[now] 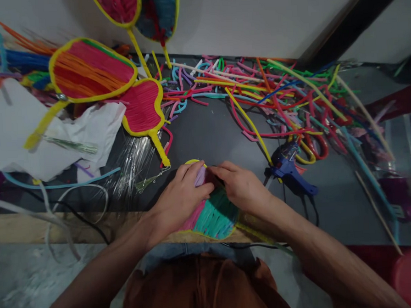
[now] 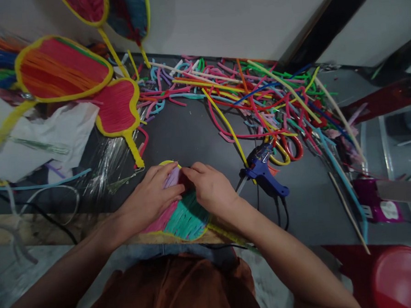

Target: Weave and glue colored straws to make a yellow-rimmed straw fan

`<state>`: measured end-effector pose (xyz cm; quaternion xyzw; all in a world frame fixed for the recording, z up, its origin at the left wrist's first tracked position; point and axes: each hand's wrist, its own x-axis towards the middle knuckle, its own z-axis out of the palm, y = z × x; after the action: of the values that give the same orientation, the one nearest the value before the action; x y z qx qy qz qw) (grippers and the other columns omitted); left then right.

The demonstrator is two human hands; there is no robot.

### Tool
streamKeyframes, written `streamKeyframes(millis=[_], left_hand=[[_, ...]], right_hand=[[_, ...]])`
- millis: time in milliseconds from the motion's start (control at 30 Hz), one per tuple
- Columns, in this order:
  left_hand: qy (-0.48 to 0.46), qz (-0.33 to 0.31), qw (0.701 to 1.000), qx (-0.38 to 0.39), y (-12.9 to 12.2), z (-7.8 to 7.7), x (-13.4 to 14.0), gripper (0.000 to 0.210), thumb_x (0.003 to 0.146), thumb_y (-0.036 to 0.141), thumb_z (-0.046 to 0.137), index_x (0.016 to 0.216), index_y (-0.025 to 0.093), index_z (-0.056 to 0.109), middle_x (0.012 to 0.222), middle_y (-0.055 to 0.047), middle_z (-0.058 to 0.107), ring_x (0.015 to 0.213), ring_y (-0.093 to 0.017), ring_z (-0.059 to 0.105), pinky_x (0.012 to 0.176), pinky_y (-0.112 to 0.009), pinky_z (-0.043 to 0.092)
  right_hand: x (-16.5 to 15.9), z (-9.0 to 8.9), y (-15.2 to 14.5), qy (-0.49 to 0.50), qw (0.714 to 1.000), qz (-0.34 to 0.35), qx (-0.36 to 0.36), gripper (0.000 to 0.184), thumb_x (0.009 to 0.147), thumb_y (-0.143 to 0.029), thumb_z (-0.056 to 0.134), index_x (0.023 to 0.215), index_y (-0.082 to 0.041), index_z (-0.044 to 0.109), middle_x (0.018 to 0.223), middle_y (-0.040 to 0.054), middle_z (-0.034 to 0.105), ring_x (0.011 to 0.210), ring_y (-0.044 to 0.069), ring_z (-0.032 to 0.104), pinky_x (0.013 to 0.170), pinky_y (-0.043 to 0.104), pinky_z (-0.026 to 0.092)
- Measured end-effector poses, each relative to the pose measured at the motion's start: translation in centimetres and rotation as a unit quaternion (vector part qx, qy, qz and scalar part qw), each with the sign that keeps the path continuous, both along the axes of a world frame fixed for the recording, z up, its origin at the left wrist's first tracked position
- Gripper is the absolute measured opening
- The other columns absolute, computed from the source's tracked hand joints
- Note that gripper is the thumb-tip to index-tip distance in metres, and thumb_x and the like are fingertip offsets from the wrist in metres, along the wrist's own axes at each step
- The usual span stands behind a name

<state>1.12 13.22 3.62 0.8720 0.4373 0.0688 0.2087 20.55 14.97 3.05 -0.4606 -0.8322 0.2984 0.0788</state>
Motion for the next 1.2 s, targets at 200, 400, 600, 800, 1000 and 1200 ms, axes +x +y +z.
streamKeyframes(millis=[200, 400, 600, 800, 1000, 1200], left_hand=[[0.003, -0.012, 1.0, 0.013, 0.0, 0.0, -0.1, 0.019, 0.089, 0.019, 0.055, 0.102, 0.023, 0.069, 0.139, -0.01, 0.037, 0.127, -0.031, 0.033, 0.1, -0.049, 0.043], [0.016, 0.006, 0.999, -0.03, 0.0, 0.4, 0.1, 0.024, 0.089, 0.018, 0.056, 0.109, 0.026, 0.068, 0.14, -0.009, 0.038, 0.128, -0.031, 0.035, 0.099, -0.049, 0.044], [0.027, 0.004, 1.0, -0.016, 0.1, 0.4, 0.1, 0.023, 0.09, 0.021, 0.055, 0.108, 0.026, 0.066, 0.139, -0.007, 0.04, 0.128, -0.03, 0.035, 0.101, -0.048, 0.044], [0.034, 0.003, 0.999, -0.01, 0.1, 0.3, 0.1, 0.023, 0.091, 0.021, 0.052, 0.108, 0.026, 0.066, 0.14, -0.005, 0.041, 0.13, -0.028, 0.034, 0.102, -0.046, 0.043], [0.063, -0.005, 0.998, 0.026, 0.5, 0.3, 0.2, 0.03, 0.089, 0.025, 0.056, 0.118, 0.016, 0.057, 0.134, -0.013, 0.048, 0.122, -0.028, 0.044, 0.101, -0.045, 0.043], [0.108, -0.021, 0.994, 0.002, 1.5, 1.6, 0.8, 0.047, 0.085, 0.021, 0.062, 0.129, 0.014, 0.05, 0.125, -0.014, 0.051, 0.109, -0.025, 0.05, 0.094, -0.038, 0.045]], right_hand=[[1.4, 0.7, -2.4, -0.058, 0.997, -0.036, 0.032, 0.032, 0.093, -0.022, 0.047, 0.121, -0.011, 0.058, 0.097, 0.0129, 0.067, 0.085, 0.023, 0.064, 0.077, 0.035, 0.052], [2.2, 0.1, -4.2, -0.078, 0.996, -0.001, 0.034, 0.04, 0.087, -0.005, 0.045, 0.125, -0.011, 0.056, 0.094, 0.0104, 0.066, 0.083, 0.02, 0.062, 0.077, 0.031, 0.052], [2.3, -0.7, -4.8, -0.081, 0.994, 0.008, 0.072, 0.053, 0.081, 0.0, 0.045, 0.132, -0.013, 0.052, 0.097, 0.0092, 0.062, 0.085, 0.019, 0.058, 0.08, 0.031, 0.052], [2.0, -0.4, -5.3, -0.124, 0.985, 0.019, 0.12, 0.05, 0.084, -0.004, 0.048, 0.133, -0.012, 0.05, 0.095, 0.01, 0.061, 0.086, 0.022, 0.055, 0.078, 0.032, 0.052], [1.8, 0.0, -5.3, -0.153, 0.98, 0.026, 0.127, 0.047, 0.085, -0.004, 0.047, 0.132, -0.012, 0.051, 0.094, 0.0098, 0.061, 0.084, 0.022, 0.054, 0.074, 0.032, 0.051], [1.6, 0.3, -5.3, -0.16, 0.98, 0.029, 0.117, 0.048, 0.085, -0.004, 0.047, 0.132, -0.01, 0.051, 0.095, 0.0107, 0.062, 0.085, 0.023, 0.054, 0.075, 0.034, 0.051]])
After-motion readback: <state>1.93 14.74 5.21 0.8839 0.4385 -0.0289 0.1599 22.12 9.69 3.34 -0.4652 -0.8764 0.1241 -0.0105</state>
